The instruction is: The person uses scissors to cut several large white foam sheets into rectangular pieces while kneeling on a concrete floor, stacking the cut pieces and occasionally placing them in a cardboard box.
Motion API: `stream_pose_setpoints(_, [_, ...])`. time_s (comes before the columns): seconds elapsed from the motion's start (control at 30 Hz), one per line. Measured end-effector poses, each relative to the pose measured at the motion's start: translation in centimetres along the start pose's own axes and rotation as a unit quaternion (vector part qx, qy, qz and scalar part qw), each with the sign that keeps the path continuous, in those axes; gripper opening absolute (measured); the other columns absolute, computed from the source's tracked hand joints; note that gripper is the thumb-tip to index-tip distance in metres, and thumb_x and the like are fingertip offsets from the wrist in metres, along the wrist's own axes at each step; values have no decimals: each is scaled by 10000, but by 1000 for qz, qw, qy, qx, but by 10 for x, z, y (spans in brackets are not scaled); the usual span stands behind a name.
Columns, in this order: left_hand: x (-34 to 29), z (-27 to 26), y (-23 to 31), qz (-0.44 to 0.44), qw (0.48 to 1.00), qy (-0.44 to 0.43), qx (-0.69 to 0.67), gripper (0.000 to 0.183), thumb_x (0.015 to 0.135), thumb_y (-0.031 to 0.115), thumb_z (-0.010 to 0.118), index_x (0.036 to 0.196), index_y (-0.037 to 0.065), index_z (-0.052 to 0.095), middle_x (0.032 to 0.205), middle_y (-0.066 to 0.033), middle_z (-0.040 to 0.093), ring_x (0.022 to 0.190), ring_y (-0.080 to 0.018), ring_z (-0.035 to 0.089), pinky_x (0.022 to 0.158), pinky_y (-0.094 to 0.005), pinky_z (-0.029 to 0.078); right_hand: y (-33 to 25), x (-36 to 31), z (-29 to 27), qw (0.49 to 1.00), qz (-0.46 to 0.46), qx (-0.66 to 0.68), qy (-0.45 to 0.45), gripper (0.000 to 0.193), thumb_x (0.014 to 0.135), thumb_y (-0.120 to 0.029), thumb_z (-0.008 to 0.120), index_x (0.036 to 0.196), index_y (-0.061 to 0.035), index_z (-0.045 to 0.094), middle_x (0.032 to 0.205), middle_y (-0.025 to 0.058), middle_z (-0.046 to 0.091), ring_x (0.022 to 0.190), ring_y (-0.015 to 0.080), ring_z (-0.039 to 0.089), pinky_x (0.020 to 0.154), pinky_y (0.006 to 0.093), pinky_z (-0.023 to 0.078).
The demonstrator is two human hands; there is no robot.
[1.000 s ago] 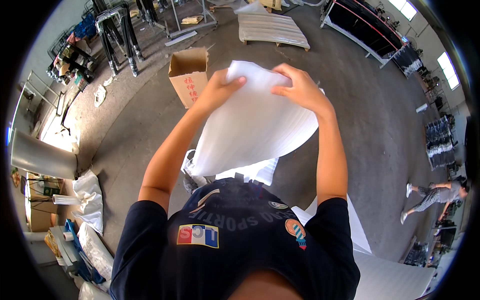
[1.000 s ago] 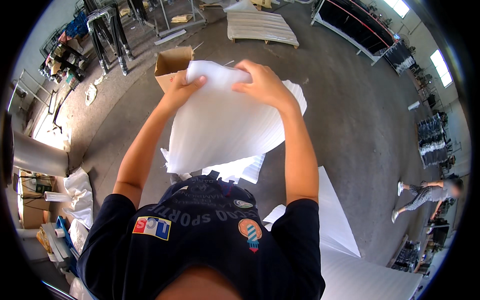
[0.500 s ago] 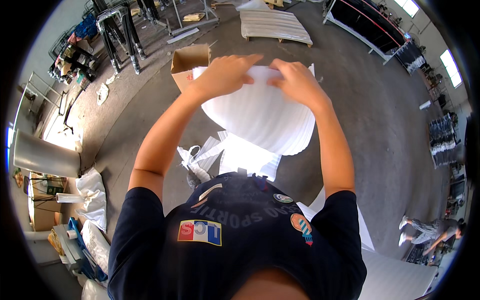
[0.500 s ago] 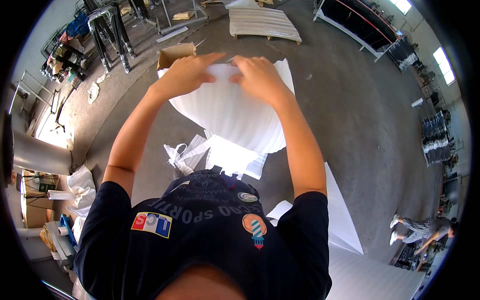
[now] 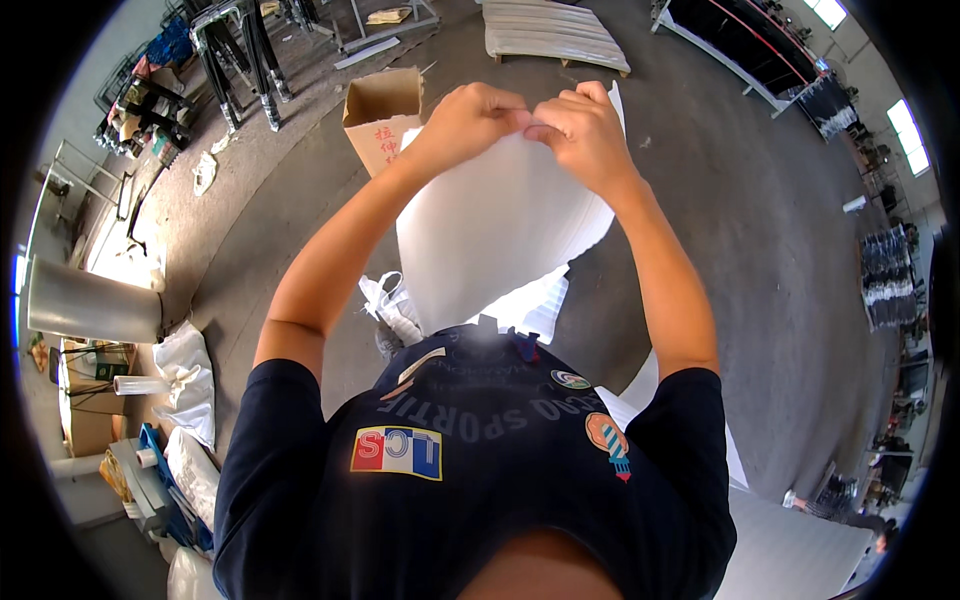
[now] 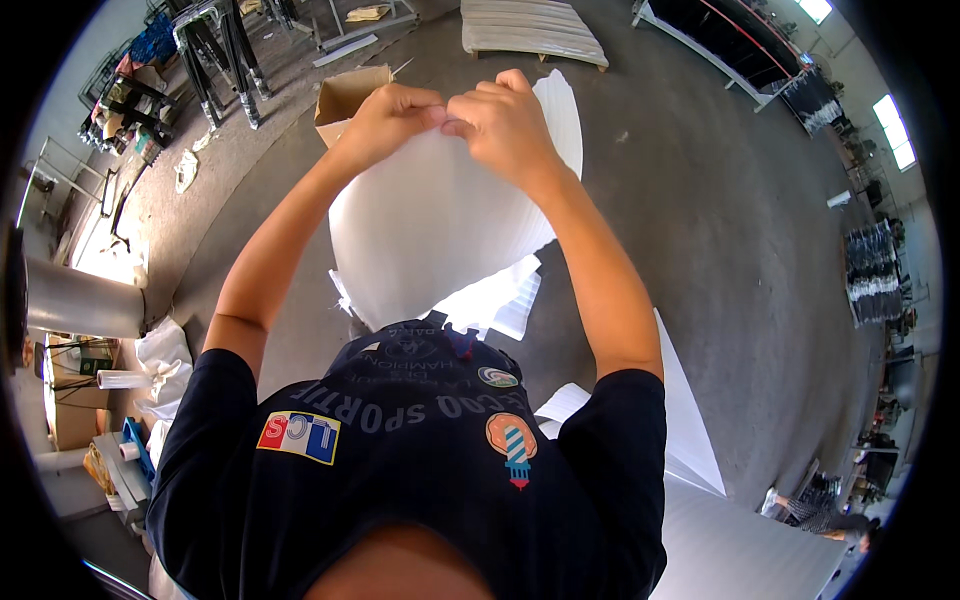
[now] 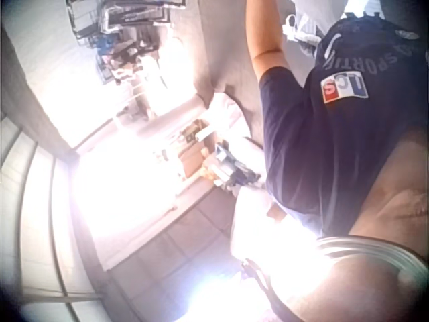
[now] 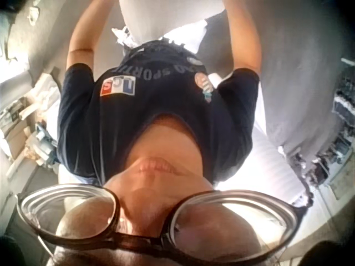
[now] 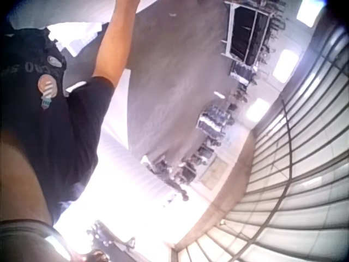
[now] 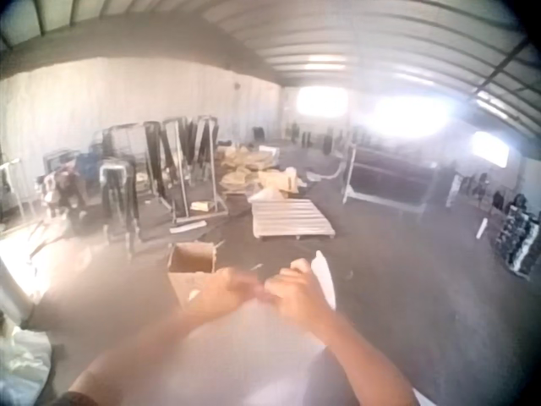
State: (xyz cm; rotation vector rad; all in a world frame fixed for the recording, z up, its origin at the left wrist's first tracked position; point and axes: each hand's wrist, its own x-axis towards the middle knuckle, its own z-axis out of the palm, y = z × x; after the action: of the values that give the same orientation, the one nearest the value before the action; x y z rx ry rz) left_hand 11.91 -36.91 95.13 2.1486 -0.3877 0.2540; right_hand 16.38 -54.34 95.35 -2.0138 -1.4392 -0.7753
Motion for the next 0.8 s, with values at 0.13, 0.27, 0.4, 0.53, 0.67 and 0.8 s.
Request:
stream_pose_setpoints(0.13, [8, -14, -21, -58, 992, -36, -110, 189, 804, 202, 550, 863, 44, 634, 646, -59, 583, 608, -144, 519, 602, -300, 419, -16, -3, -1, 989, -90, -111, 45, 75, 672, -92, 597, 650, -103, 526, 594, -5, 486, 646, 161, 469, 703, 289, 339])
stream_pose_setpoints(0.27, [17, -52, -34, -29, 997, 40, 54, 219, 816, 228, 548, 921, 57, 637, 803, -69, 637, 736, -179, 575, 694, -298, 447, -42, -31, -11, 993, -71, -75, -53, 109, 660, -38, 536, 759, -82, 523, 727, 12, 494, 723, 170, 484, 772, 327, 334])
stream_pose_setpoints(0.4, [31, -125, -73, -34, 965, 119, 230, 277, 862, 241, 512, 1039, 48, 601, 942, -93, 631, 846, -160, 571, 804, -294, 437, -71, -95, -18, 984, -34, 14, -173, 127, 671, -13, 495, 745, -86, 568, 756, 37, 495, 796, 183, 494, 835, 365, 299])
stream_pose_setpoints(0.53, [22, -231, -102, -82, 899, 261, 342, 294, 812, 326, 515, 890, 74, 646, 826, -114, 649, 767, -274, 617, 684, -359, 468, -58, -175, -34, 911, 95, 142, -377, 213, 636, 65, 518, 669, -129, 599, 712, 11, 528, 793, 180, 498, 859, 368, 269])
stream_pose_setpoints(0.67, [7, -319, -122, -124, 833, 313, 439, 288, 785, 358, 543, 910, 120, 651, 861, -110, 648, 836, -274, 614, 711, -364, 468, -33, -231, -60, 838, 240, 145, -469, 209, 683, 30, 559, 596, -150, 621, 657, -21, 549, 771, 150, 508, 858, 343, 250])
stream_pose_setpoints(0.8, [4, -319, -109, -96, 820, 287, 487, 253, 776, 321, 537, 890, 126, 651, 830, -136, 630, 815, -298, 602, 704, -386, 463, -17, -200, -90, 866, 220, 76, -443, 186, 710, -31, 541, 582, -150, 604, 648, -22, 549, 752, 154, 503, 828, 335, 251])
